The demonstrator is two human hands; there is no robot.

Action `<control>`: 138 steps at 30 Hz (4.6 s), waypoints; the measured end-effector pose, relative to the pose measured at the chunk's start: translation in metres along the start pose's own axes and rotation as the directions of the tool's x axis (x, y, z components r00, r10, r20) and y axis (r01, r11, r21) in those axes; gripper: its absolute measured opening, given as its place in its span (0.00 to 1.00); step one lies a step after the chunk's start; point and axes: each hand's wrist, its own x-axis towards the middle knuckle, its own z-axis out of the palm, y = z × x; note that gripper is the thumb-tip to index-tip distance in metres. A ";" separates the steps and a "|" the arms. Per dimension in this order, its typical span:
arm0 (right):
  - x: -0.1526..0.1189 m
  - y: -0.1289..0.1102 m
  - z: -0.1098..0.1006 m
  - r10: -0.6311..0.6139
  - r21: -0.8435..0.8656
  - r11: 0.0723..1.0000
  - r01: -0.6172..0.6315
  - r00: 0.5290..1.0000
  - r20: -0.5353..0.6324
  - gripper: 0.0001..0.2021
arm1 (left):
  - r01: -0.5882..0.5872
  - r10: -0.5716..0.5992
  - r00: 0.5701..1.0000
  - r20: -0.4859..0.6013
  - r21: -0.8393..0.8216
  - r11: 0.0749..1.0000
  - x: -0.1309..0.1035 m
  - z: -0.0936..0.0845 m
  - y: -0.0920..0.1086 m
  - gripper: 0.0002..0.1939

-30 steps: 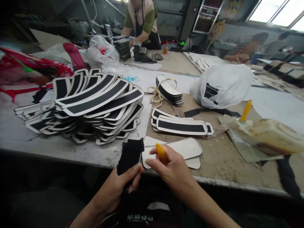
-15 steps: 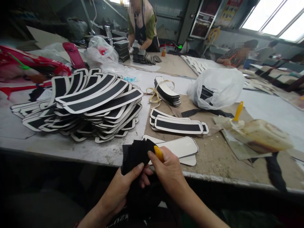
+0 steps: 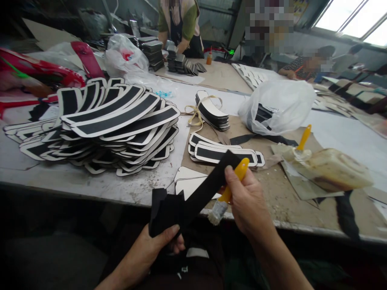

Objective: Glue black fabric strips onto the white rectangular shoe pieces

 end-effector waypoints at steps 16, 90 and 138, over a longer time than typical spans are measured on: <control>0.064 0.017 0.003 0.485 -0.725 0.500 0.474 0.541 0.688 0.14 | -0.092 0.101 0.949 -0.297 0.044 0.995 0.049 -0.003 0.033 0.12; 0.088 0.024 -0.129 0.025 -0.975 0.094 0.200 0.979 0.203 0.13 | 0.111 0.154 0.894 -0.421 0.540 0.834 0.066 0.000 0.031 0.30; 0.051 0.073 -0.117 0.008 -0.860 0.502 0.090 0.994 0.108 0.15 | -0.282 0.342 0.768 -0.541 0.194 0.940 0.046 -0.011 0.031 0.18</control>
